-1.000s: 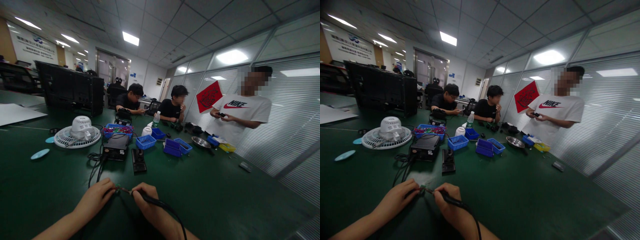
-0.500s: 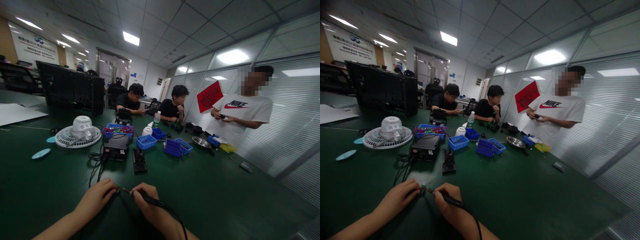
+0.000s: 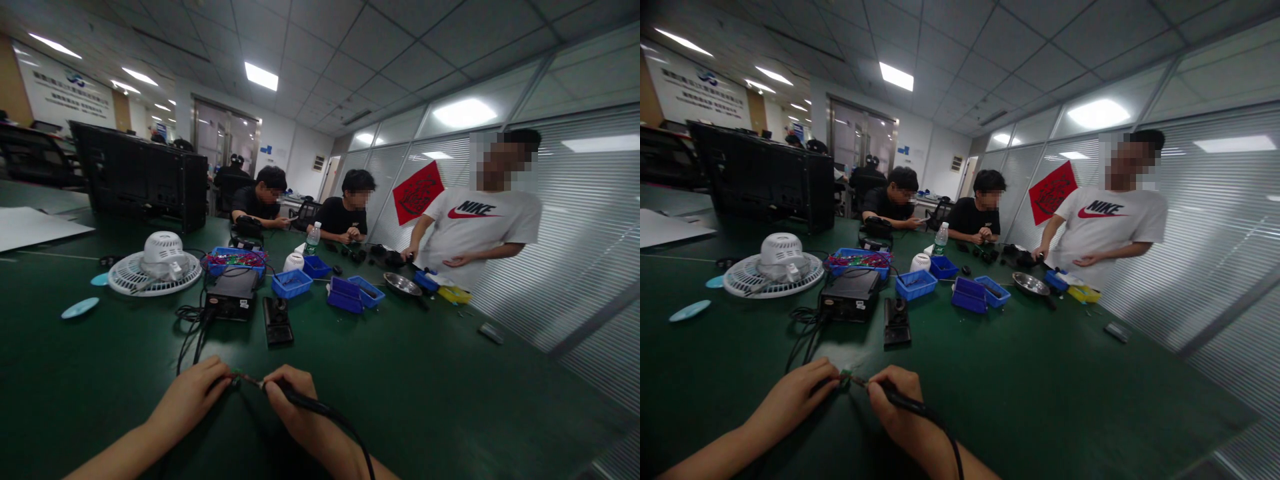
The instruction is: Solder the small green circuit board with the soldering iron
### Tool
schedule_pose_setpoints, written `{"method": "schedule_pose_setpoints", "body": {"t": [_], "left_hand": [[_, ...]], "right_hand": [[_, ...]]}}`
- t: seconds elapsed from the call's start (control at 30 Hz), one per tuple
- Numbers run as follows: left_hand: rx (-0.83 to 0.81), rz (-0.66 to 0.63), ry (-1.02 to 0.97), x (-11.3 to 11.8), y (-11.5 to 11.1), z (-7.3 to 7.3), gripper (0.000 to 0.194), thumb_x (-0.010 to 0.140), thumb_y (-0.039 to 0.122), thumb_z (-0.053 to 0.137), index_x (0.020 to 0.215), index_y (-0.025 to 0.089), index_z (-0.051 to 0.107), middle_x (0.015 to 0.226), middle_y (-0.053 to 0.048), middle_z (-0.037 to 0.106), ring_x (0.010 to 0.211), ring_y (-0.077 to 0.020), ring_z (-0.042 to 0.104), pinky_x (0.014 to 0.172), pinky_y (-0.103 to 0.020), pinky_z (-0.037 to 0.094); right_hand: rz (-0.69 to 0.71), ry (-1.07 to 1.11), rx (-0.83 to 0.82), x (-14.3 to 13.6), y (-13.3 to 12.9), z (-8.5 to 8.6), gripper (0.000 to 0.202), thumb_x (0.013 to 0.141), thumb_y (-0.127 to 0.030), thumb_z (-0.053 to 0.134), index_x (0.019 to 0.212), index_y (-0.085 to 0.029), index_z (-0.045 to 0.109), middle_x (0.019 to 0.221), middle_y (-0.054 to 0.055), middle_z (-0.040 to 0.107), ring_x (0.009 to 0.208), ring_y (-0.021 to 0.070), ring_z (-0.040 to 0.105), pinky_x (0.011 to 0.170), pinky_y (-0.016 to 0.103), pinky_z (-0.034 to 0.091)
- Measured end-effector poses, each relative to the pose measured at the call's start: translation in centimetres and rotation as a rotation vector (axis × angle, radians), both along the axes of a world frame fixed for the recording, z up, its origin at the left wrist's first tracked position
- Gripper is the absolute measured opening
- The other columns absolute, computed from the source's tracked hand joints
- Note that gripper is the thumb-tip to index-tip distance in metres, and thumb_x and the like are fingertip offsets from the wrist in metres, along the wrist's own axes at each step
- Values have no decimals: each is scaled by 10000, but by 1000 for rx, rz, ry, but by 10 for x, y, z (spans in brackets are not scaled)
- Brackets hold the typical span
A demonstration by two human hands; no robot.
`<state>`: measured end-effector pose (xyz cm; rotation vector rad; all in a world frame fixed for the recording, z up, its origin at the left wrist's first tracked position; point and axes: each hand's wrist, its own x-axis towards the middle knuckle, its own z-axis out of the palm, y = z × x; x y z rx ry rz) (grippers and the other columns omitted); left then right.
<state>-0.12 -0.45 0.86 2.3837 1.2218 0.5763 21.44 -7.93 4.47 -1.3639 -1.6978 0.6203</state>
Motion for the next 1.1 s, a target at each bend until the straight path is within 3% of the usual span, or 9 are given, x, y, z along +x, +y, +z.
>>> {"method": "schedule_pose_setpoints", "body": {"t": [0.33, 0.77, 1.1], "left_hand": [[-2, -9, 7, -1, 0, -1, 246, 901, 300, 406, 819, 224, 625, 842, -18, 609, 806, -173, 594, 740, -273, 435], [6, -12, -1, -1, 1, -4, 243, 900, 307, 414, 817, 224, 627, 842, -16, 609, 796, -170, 589, 729, -269, 436], [13, -7, 23, -1, 0, -1, 236, 900, 300, 411, 816, 226, 618, 838, -13, 605, 787, -168, 593, 718, -260, 434]], "right_hand": [[-19, -33, -35, -2, -2, 8, 155, 819, -149, 588, 783, -189, 733, 770, 16, 704, 762, 157, 649, 708, 210, 475], [-6, -35, -3, 0, 0, 1, 155, 828, -175, 581, 794, -192, 731, 771, 12, 705, 756, 155, 649, 703, 211, 466], [-4, -24, -27, -2, -1, 9, 163, 815, -165, 577, 777, -187, 734, 762, 19, 709, 751, 157, 654, 705, 213, 471]]}}
